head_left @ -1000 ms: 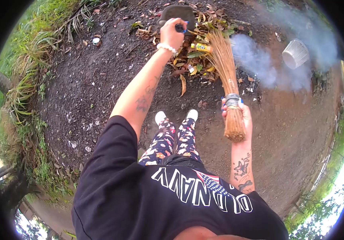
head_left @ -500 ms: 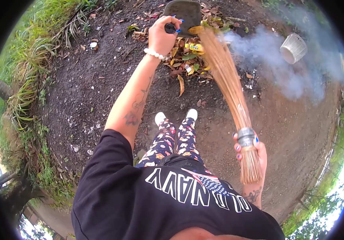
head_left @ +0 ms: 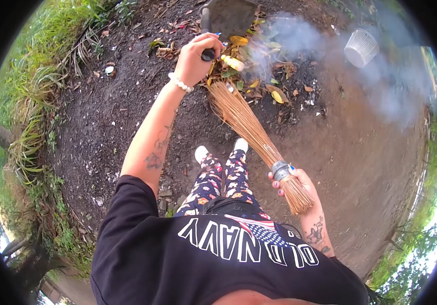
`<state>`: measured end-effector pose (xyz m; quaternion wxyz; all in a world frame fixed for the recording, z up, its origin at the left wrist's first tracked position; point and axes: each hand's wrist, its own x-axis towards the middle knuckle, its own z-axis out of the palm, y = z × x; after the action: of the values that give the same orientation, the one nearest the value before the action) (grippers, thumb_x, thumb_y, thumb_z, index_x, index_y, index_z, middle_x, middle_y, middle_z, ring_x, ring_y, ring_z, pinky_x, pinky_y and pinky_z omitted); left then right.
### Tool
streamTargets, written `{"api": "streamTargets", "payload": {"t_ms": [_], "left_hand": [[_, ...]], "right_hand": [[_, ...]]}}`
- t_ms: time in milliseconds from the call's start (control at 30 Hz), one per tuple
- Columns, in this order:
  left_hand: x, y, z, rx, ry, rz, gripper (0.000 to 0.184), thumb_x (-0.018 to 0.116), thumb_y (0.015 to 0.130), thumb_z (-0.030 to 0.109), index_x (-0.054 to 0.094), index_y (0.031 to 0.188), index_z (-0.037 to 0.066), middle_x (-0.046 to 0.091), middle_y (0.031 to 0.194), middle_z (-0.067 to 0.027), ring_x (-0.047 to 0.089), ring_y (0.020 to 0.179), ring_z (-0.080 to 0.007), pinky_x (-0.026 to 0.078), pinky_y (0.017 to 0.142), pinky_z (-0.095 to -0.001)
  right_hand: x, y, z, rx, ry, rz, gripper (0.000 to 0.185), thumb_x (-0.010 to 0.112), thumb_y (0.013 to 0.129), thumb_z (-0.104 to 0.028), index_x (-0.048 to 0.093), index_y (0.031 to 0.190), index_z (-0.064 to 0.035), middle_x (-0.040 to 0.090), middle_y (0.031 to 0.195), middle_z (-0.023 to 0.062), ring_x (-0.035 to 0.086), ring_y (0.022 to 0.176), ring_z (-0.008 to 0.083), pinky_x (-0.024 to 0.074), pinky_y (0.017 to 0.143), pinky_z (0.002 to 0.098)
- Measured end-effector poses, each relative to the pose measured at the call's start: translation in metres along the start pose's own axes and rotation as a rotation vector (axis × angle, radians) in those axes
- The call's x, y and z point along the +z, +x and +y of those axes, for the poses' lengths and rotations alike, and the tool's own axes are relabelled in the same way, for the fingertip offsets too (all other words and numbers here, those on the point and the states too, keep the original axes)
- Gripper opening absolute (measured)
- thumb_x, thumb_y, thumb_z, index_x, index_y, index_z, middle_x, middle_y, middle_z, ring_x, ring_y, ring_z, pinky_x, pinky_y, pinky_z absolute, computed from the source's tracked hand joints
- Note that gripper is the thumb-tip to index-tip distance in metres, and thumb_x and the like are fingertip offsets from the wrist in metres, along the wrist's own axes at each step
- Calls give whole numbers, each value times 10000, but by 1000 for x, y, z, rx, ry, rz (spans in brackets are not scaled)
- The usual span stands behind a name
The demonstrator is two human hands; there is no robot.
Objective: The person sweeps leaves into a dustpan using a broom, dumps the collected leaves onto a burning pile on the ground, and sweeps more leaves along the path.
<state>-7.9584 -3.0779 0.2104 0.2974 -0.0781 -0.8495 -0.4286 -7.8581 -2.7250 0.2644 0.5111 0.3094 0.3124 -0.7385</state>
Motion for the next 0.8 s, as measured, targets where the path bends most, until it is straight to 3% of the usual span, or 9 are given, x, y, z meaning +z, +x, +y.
{"api": "streamTargets", "payload": {"t_ms": [200, 333, 400, 567, 700, 800], "left_hand": [[-2, -4, 7, -13, 34, 15, 166, 552, 585, -116, 460, 619, 18, 605, 786, -51, 555, 922, -208, 444, 759, -290], [-22, -28, 2, -155, -1, 233, 209, 569, 572, -149, 462, 631, 20, 601, 834, -75, 530, 983, -231, 389, 850, -316], [-32, -56, -2, -216, 12, 345, 173, 563, 577, -117, 475, 612, 28, 604, 771, -57, 553, 936, -218, 405, 806, -298], [-63, -138, -11, -453, 37, 386, 210, 555, 561, -153, 457, 624, 23, 588, 797, -67, 536, 955, -224, 393, 830, -306], [-75, -193, -39, -650, 61, 363, 187, 537, 585, -140, 463, 642, 22, 592, 800, -67, 535, 955, -214, 389, 836, -308], [-72, -217, -49, -756, 63, 319, 179, 535, 591, -131, 464, 639, 26, 596, 795, -64, 543, 936, -211, 397, 823, -300]], "right_hand": [[-15, 27, 13, 64, -94, 21, 392, 451, 790, -198, 389, 1096, 39, 538, 883, 165, 562, 685, 191, 503, 560, 281], [-43, 85, 20, 120, -141, 16, 360, 452, 789, -226, 454, 1014, 55, 569, 856, 136, 565, 674, 167, 498, 549, 256], [-54, 107, 28, 106, -167, 30, 373, 453, 791, -235, 448, 1002, 73, 575, 850, 130, 569, 661, 167, 497, 539, 251], [-34, 78, 26, 69, -319, 122, 360, 476, 791, -179, 395, 1106, -24, 564, 837, 128, 570, 633, 187, 499, 540, 273], [-19, 58, 23, 67, -601, 228, 492, 476, 785, -170, 279, 1216, -41, 547, 896, 169, 572, 641, 203, 493, 522, 288], [-9, 51, 30, -25, -773, 255, 505, 486, 778, -165, 277, 1222, -49, 544, 904, 168, 573, 632, 200, 492, 504, 294]]}}
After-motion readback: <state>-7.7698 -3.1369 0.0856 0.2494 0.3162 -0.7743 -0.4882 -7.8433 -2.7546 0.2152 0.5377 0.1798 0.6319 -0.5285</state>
